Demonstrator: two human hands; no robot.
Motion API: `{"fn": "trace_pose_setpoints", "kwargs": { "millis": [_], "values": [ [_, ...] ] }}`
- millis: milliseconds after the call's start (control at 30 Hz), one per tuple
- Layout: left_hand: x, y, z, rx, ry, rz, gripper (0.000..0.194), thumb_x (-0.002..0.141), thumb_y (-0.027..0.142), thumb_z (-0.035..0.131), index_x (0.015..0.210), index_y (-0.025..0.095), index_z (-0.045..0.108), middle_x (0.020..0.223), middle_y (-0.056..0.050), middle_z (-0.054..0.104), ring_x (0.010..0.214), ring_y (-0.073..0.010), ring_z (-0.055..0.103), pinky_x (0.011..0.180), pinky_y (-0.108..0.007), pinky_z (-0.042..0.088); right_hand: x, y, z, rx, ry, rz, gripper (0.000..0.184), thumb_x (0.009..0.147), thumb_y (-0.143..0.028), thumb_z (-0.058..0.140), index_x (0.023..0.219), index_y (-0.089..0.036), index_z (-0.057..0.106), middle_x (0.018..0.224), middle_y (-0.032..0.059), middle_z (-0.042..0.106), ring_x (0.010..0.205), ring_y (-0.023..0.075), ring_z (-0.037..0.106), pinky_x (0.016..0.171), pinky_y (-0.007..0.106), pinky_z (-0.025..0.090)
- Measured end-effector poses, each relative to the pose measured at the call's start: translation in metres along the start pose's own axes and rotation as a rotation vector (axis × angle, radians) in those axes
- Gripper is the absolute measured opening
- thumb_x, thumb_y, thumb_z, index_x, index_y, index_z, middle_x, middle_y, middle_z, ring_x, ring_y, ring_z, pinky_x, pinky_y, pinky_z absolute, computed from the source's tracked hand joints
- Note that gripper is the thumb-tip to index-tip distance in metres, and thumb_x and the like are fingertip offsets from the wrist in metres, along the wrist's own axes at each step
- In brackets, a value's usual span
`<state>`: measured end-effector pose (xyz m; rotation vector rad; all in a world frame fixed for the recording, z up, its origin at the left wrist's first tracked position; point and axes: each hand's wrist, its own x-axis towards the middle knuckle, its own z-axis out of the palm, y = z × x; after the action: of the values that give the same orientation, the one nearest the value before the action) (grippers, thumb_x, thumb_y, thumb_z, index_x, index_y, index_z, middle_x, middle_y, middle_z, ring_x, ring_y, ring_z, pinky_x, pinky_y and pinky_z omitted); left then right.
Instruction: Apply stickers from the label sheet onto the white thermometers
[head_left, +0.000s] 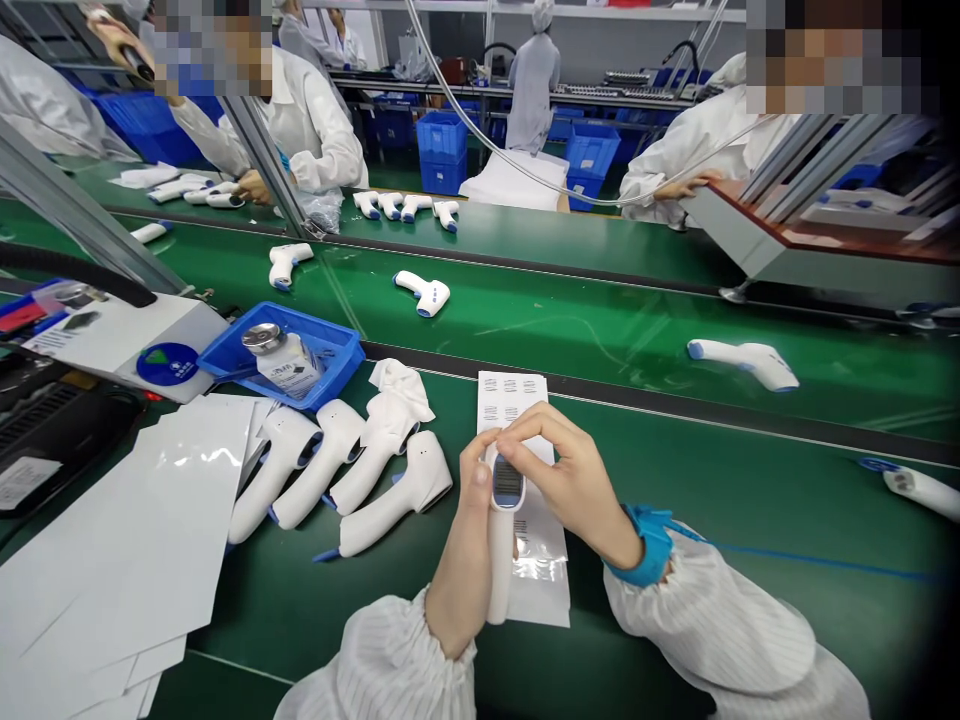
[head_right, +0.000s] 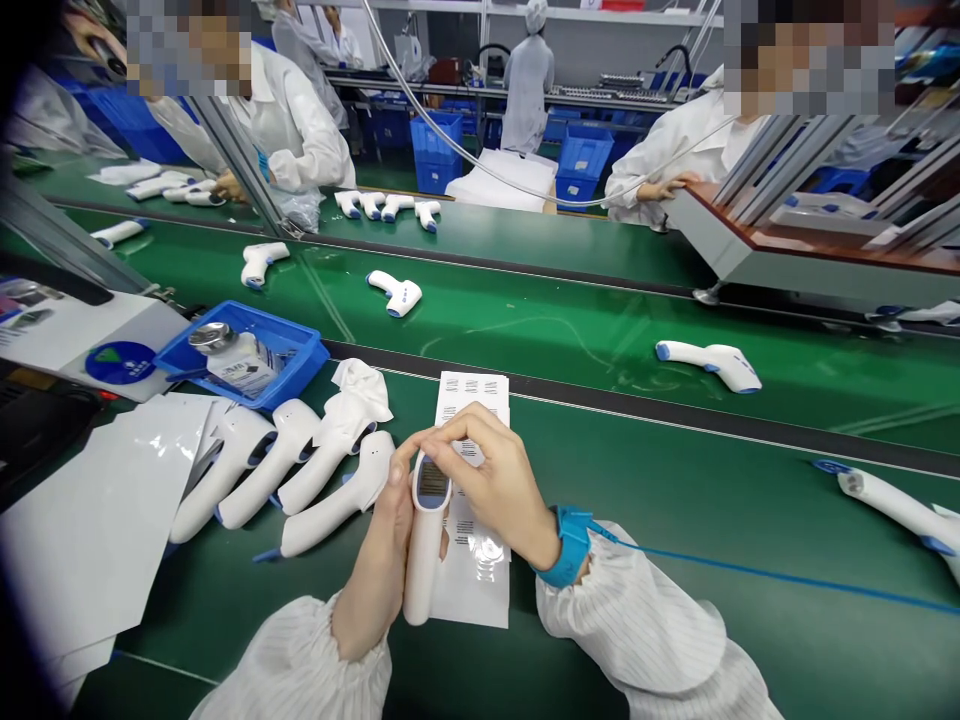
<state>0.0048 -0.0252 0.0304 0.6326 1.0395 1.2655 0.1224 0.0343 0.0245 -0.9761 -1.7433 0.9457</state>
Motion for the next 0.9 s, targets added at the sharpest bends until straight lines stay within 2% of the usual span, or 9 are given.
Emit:
{"fn": "trace_pose_setpoints", "kwargs": {
  "millis": [67,200,267,367,467,567,733,833,900],
  "values": [
    [0.002,0.001,-0.001,-0.009,-0.006,-0.028,0.05,0.092,0.058,0.043,0.131,0.027,0.051,0.122,-0.008,0.058,0.106,-0.026,0.059,0.088,-0.038,0.051,-0.002,-0.003,0.004,0.037,-0.051,0.092,0.013,0.085,-0.018,0.064,0.094,-0.026,0.059,0.098,-0.0003,0.061,0.095,0.0163,0.059,0.087,0.033,0.047],
    [0.007,0.005,-0.003,-0.125,-0.004,-0.013,0.046,0.095,0.055,0.039,0.132,0.029,0.046,0.134,-0.006,0.052,0.117,-0.0247,0.055,0.094,-0.036,0.048,-0.01,-0.01,0.01,0.131,-0.142,0.29,0.048,0.083,-0.024,0.065,0.125,-0.031,0.044,0.134,0.0035,0.045,0.125,0.0209,0.046,0.106,0.041,0.039],
    [0.009,0.01,-0.003,-0.172,0.006,0.015,0.044,0.095,0.053,0.038,0.13,0.029,0.047,0.132,-0.006,0.054,0.115,-0.0239,0.057,0.095,-0.036,0.048,-0.015,-0.014,0.012,0.211,-0.202,0.434,0.063,0.084,-0.028,0.064,0.137,-0.033,0.032,0.143,0.0054,0.037,0.128,0.0225,0.044,0.105,0.043,0.042],
    [0.012,0.02,-0.005,-0.163,0.048,0.047,0.047,0.095,0.055,0.037,0.133,0.03,0.044,0.119,-0.005,0.06,0.103,-0.0231,0.061,0.087,-0.035,0.051,-0.022,-0.02,0.016,0.389,-0.396,0.581,0.074,0.085,-0.03,0.065,0.145,-0.031,0.023,0.135,0.0077,0.048,0.117,0.0238,0.054,0.098,0.043,0.048],
    [0.015,0.03,-0.006,-0.163,0.034,0.039,0.054,0.092,0.06,0.038,0.137,0.031,0.04,0.103,-0.005,0.063,0.088,-0.0226,0.064,0.074,-0.033,0.054,-0.025,-0.024,0.019,0.466,-0.521,0.568,0.069,0.085,-0.026,0.064,0.144,-0.031,0.028,0.119,0.0049,0.058,0.11,0.0228,0.057,0.098,0.042,0.048],
    [0.017,0.036,-0.007,-0.153,0.041,0.033,0.057,0.09,0.06,0.042,0.139,0.031,0.037,0.096,-0.005,0.062,0.08,-0.0215,0.063,0.069,-0.033,0.054,-0.023,-0.024,0.022,0.406,-0.5,0.559,0.066,0.085,-0.021,0.063,0.142,-0.031,0.032,0.117,0.0037,0.06,0.109,0.0225,0.058,0.097,0.04,0.049],
    [0.024,0.038,-0.013,-0.042,0.012,0.042,0.057,0.084,0.037,0.065,0.135,0.036,0.039,0.097,-0.001,0.06,0.084,-0.0172,0.061,0.081,-0.031,0.051,-0.017,-0.025,0.027,0.243,-0.437,0.493,0.076,0.083,-0.023,0.063,0.149,-0.026,0.024,0.121,0.0094,0.061,0.114,0.0271,0.058,0.1,0.044,0.047],
    [0.03,0.04,-0.021,-0.153,-0.057,0.006,0.058,0.087,0.035,0.062,0.137,0.038,0.033,0.097,-0.001,0.061,0.084,-0.0179,0.063,0.082,-0.034,0.051,-0.014,-0.022,0.035,0.142,-0.428,0.469,0.08,0.084,-0.025,0.06,0.151,-0.026,0.017,0.134,0.0119,0.053,0.129,0.0278,0.048,0.107,0.046,0.041],
    [0.035,0.041,-0.028,-0.171,-0.067,-0.001,0.057,0.091,0.037,0.057,0.141,0.037,0.03,0.108,-0.004,0.062,0.097,-0.0213,0.063,0.089,-0.038,0.049,-0.009,-0.014,0.037,0.075,-0.427,0.433,0.071,0.086,-0.026,0.056,0.148,-0.027,0.022,0.142,0.0114,0.047,0.134,0.0272,0.043,0.108,0.046,0.039]
  ]
}}
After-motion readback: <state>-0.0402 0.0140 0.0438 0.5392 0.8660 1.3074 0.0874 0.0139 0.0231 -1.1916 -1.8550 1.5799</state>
